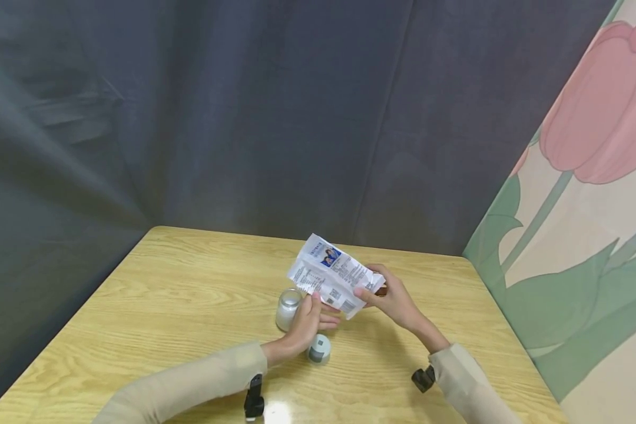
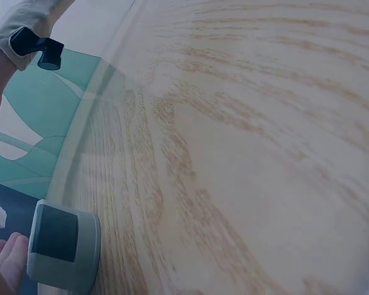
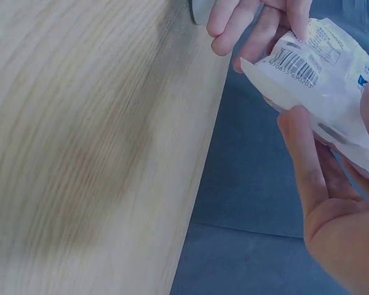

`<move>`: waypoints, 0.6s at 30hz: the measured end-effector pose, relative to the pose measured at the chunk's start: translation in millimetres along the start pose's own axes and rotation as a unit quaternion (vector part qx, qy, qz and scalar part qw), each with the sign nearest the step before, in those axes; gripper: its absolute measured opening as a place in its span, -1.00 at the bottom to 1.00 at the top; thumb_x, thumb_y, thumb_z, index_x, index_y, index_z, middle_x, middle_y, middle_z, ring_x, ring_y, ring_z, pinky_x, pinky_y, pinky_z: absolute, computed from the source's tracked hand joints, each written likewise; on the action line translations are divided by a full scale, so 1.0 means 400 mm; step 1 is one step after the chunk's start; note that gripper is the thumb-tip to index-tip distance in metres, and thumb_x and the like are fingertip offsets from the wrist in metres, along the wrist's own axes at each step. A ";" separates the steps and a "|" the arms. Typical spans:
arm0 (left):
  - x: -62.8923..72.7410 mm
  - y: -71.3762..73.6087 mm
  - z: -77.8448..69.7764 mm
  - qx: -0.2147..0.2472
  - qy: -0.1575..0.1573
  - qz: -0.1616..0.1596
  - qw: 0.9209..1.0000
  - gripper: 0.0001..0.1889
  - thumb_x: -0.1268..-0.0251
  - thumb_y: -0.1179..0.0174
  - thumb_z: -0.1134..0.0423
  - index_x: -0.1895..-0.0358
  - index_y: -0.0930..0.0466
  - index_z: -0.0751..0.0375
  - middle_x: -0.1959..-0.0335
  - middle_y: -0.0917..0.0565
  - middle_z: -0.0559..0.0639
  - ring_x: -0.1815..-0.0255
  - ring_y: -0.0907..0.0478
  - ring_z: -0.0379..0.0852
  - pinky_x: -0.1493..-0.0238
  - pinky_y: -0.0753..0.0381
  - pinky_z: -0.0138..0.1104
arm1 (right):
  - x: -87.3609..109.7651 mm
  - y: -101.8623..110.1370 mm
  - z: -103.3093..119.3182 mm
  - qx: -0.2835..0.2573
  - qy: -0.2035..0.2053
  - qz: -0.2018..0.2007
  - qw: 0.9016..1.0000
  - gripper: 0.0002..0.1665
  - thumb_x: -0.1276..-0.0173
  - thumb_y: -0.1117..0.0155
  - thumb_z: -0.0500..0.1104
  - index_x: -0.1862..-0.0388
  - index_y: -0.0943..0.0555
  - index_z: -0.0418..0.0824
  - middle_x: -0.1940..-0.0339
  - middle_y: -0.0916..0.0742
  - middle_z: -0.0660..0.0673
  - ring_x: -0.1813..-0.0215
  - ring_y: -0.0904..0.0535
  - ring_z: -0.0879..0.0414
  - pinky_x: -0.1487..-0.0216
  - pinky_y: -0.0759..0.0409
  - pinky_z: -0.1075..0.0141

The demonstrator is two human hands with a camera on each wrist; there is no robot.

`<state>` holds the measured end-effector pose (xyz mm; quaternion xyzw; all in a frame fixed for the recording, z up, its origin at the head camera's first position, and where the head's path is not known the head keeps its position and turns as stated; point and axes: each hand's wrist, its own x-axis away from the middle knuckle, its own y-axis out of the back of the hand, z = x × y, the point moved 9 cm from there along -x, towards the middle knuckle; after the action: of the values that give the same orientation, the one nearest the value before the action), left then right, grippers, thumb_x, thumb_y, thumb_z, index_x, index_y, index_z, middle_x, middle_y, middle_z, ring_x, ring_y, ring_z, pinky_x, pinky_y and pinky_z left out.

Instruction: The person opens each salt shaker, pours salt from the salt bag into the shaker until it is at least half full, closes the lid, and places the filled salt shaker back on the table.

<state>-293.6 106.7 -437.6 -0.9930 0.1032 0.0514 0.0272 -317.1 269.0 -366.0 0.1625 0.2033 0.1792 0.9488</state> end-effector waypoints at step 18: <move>-0.008 0.006 -0.016 -0.036 -0.003 -0.005 0.999 -0.56 -0.70 0.41 0.12 -0.21 -0.29 0.43 0.00 -0.61 0.29 0.08 -0.68 0.13 0.02 -0.71 -0.23 | 0.017 -0.001 -0.020 0.037 -0.014 0.034 0.999 -0.44 -0.20 -0.49 -0.35 -0.15 -0.48 -0.41 0.19 -0.71 -0.21 0.29 -0.66 0.14 0.34 -0.69 0.33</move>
<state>-296.4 104.6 -431.0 -0.9937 0.0962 0.0578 -0.0077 -314.6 273.2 -375.3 0.2070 0.1911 0.2015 0.9381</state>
